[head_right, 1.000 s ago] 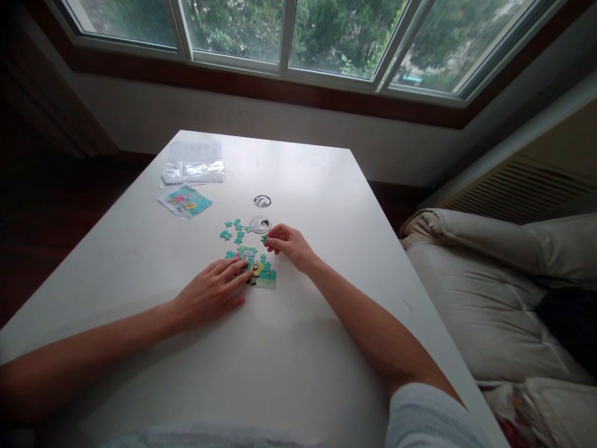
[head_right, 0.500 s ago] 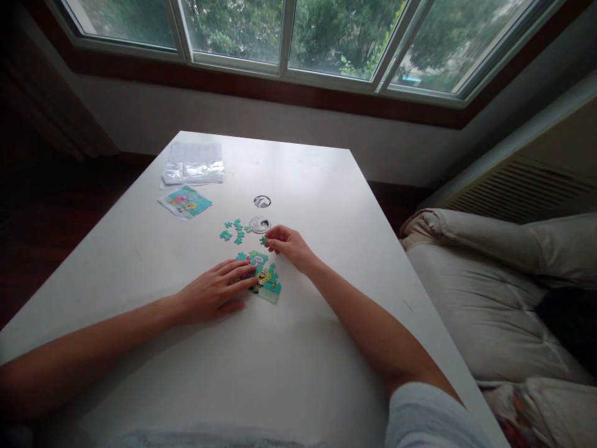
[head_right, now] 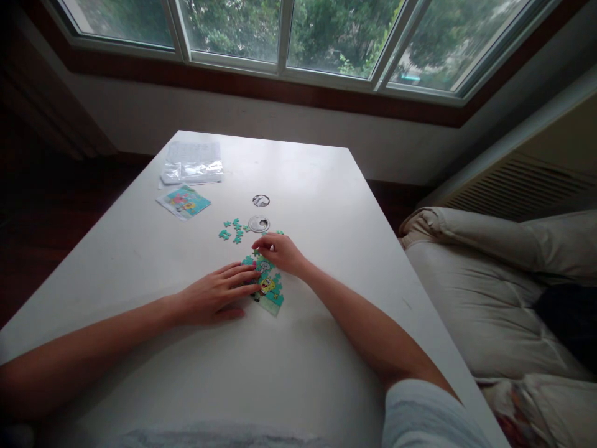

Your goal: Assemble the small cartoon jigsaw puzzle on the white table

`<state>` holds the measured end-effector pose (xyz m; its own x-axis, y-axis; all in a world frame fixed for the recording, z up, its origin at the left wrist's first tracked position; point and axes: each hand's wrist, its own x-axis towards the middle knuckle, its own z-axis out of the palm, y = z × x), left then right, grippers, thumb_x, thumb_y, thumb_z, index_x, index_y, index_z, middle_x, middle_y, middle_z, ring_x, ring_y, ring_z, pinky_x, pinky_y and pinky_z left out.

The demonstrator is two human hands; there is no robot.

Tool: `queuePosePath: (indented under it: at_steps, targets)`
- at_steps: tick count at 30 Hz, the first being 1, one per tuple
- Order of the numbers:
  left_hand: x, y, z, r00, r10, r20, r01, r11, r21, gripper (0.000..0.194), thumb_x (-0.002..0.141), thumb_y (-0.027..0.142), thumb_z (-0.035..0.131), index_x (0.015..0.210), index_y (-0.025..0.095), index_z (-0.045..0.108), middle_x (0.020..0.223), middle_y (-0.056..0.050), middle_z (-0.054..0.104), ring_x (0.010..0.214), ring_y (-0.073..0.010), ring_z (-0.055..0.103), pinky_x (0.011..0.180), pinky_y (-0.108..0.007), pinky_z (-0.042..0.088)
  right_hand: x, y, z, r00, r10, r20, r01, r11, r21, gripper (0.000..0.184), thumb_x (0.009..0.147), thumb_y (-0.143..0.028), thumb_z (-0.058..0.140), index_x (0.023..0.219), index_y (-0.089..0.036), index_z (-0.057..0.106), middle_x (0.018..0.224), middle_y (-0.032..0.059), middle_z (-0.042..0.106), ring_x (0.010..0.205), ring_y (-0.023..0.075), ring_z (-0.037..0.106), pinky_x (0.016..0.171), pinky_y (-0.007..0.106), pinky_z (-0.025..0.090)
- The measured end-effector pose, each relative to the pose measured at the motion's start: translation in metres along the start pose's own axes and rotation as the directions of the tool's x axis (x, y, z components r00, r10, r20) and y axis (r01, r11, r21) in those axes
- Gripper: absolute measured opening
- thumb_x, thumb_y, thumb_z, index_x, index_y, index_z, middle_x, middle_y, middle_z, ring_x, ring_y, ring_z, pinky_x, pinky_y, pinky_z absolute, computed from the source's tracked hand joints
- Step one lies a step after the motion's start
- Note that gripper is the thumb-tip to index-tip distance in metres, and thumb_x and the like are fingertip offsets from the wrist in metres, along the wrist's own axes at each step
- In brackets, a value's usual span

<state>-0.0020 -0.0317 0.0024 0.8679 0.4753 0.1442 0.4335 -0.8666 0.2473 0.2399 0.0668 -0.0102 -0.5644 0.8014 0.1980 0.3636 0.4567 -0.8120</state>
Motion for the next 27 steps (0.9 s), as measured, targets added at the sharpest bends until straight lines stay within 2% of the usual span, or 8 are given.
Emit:
queuePosePath:
  at_steps: [10, 19, 23, 27]
  targets:
    - [0.001, 0.001, 0.002, 1.000, 0.003, -0.023, -0.003, 1.000, 0.022, 0.059, 0.100, 0.044, 0.056, 0.153, 0.022, 0.044, 0.158, -0.013, 0.046, 0.149, -0.0304, 0.037, 0.126, -0.052, 0.030, -0.002, -0.001, 0.007, 0.999, -0.037, -0.007, 0.036, 0.989, -0.144, 0.023, 0.086, -0.014, 0.060, 0.101, -0.020, 0.076, 0.083, 0.0018, 0.065, 0.070, 0.0120, 0.055, 0.071, 0.025, 0.042]
    - [0.004, 0.004, 0.004, 0.999, -0.018, -0.035, 0.019, 0.999, 0.048, 0.055, 0.101, 0.045, 0.054, 0.151, 0.022, 0.047, 0.156, -0.013, 0.048, 0.149, -0.0301, 0.038, 0.124, -0.051, 0.032, -0.003, -0.003, 0.017, 0.990, 0.094, -0.101, -0.094, 0.996, 0.007, 0.017, 0.089, -0.025, 0.062, 0.099, -0.021, 0.075, 0.079, 0.0001, 0.069, 0.065, 0.0116, 0.054, 0.067, 0.024, 0.043]
    - [0.005, 0.005, 0.006, 0.999, -0.028, -0.034, 0.030, 0.997, 0.066, 0.055, 0.101, 0.045, 0.053, 0.151, 0.022, 0.047, 0.156, -0.013, 0.048, 0.148, -0.0308, 0.039, 0.123, -0.051, 0.032, -0.003, -0.003, 0.020, 0.992, 0.067, -0.110, -0.071, 0.997, -0.036, 0.016, 0.090, -0.024, 0.062, 0.099, -0.022, 0.074, 0.082, 0.0008, 0.069, 0.069, 0.0127, 0.055, 0.069, 0.026, 0.043]
    - [0.003, 0.007, 0.004, 0.998, -0.045, -0.041, 0.049, 0.993, 0.105, 0.052, 0.102, 0.044, 0.051, 0.150, 0.023, 0.048, 0.155, -0.012, 0.049, 0.145, -0.0315, 0.041, 0.120, -0.050, 0.034, -0.001, 0.001, 0.011, 0.983, 0.019, -0.180, -0.038, 0.994, -0.103, 0.023, 0.093, -0.021, 0.056, 0.105, -0.022, 0.076, 0.088, 0.0034, 0.067, 0.071, 0.0134, 0.054, 0.072, 0.027, 0.043]
